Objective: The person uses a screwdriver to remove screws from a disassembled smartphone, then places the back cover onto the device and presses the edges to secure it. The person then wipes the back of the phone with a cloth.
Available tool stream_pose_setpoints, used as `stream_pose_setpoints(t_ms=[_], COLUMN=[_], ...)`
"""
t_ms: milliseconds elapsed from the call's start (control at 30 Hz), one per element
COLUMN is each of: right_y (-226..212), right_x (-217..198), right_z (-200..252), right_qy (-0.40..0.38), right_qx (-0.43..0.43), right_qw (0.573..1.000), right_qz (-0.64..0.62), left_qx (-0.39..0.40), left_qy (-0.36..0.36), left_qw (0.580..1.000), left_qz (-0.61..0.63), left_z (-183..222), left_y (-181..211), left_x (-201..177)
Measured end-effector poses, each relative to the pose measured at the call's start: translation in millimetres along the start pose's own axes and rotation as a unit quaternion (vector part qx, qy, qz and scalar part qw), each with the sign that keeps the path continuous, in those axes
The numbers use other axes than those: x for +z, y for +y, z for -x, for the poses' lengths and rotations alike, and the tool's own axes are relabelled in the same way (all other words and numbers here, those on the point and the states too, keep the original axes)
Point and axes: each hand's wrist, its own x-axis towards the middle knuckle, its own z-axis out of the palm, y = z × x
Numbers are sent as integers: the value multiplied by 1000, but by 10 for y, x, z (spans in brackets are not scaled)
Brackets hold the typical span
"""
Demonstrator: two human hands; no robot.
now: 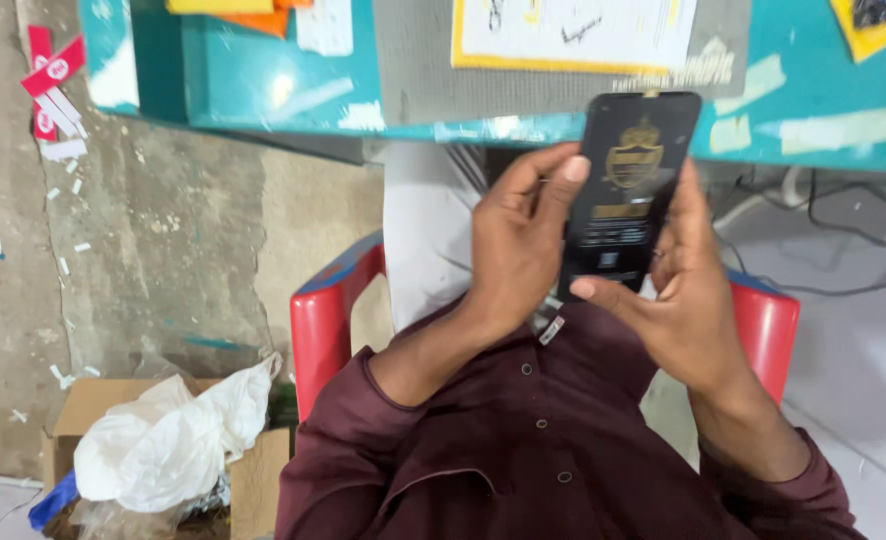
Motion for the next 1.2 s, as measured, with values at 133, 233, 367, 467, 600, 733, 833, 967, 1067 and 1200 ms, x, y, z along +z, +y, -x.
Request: stream_pose_setpoints(t_ms=[133,233,367,467,600,733,833,967,1067,1200], right_y=[-137,-167,-169,-157,-142,-107,-46,57,56,48], right_x=[-133,-276,-555,-726,-813,-854,-917,-903,-905,-938], right_z=[-331,-464,-598,-664,-727,-813,-911,-1074,-1066,-904], right_qy=[49,88,145,154,180,181,174,182,196,227], right_qx=[26,14,-2,-7,32,39,54,38,53,77], right_qw=[998,996,984,978,969,950,936,915,914,926], right_qz=[-5,7,107,140,166,250,301,358,352,291], left_qx=[-30,73,347,387,368,355,266,303,293,272], left_qy=[-85,-194,-206,-245,-323,-391,-412,-392,-408,-431], left_qw=[995,963,708,604,549,481,503,512,513,512], left_qz=[-51,-172,-579,-652,-678,-700,-712,-702,-696,-692], left_z=[-293,-623,-1311,-1790,-2042,-2030,-2032,-2061,-2069,-2112], left_y=[208,331,469,497,548,705,854,904,881,870], left_x=[125,80,4,62,27,-51,-140,-117,-68,-53])
